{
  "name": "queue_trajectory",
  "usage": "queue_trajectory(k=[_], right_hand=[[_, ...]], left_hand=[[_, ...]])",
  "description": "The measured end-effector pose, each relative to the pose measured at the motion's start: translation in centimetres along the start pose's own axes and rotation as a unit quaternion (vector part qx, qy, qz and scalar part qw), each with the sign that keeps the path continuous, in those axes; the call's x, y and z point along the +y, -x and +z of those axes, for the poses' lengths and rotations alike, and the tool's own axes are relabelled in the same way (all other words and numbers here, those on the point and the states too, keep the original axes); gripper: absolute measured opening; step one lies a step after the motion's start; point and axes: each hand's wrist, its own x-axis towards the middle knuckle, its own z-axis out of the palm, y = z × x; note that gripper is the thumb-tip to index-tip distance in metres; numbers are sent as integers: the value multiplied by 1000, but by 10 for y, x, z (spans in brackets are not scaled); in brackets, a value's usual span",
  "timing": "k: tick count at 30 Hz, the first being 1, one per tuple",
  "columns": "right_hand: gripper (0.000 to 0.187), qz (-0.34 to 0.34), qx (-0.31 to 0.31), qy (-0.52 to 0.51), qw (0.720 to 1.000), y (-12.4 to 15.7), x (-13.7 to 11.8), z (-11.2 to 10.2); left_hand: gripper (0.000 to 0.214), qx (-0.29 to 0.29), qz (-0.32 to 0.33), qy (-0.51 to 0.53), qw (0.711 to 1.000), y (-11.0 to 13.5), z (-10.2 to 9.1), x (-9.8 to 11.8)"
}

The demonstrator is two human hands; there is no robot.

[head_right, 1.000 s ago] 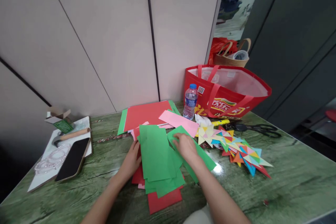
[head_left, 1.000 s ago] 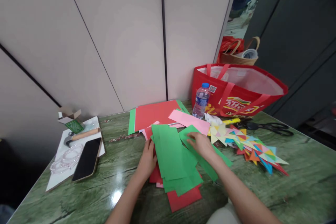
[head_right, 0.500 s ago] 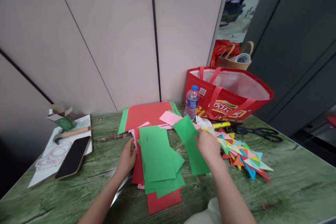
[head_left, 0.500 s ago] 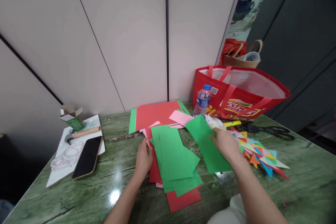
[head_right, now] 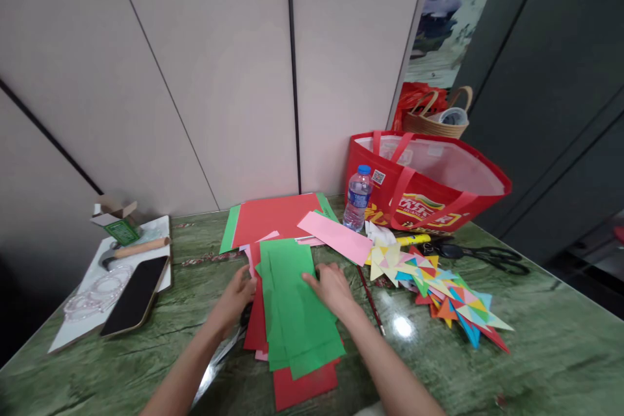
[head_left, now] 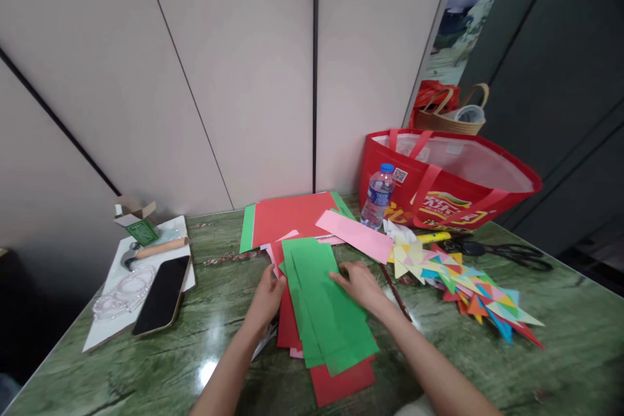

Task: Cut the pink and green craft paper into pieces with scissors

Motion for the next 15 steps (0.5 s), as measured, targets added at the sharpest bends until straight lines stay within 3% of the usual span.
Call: queue_trajectory(k=[5,11,15], right_hand=[[48,19,-45,-113,992,2,-3,6],[34,-2,-133,-279,951,10,-9,7],[38,-8,-120,-314,942,12,-11,7]], left_hand=[[52,-50,-18,69,996,10,10,10],[63,-79,-76,130,985,16,15,14],[64,-84,-94,158,979,15,17,9]])
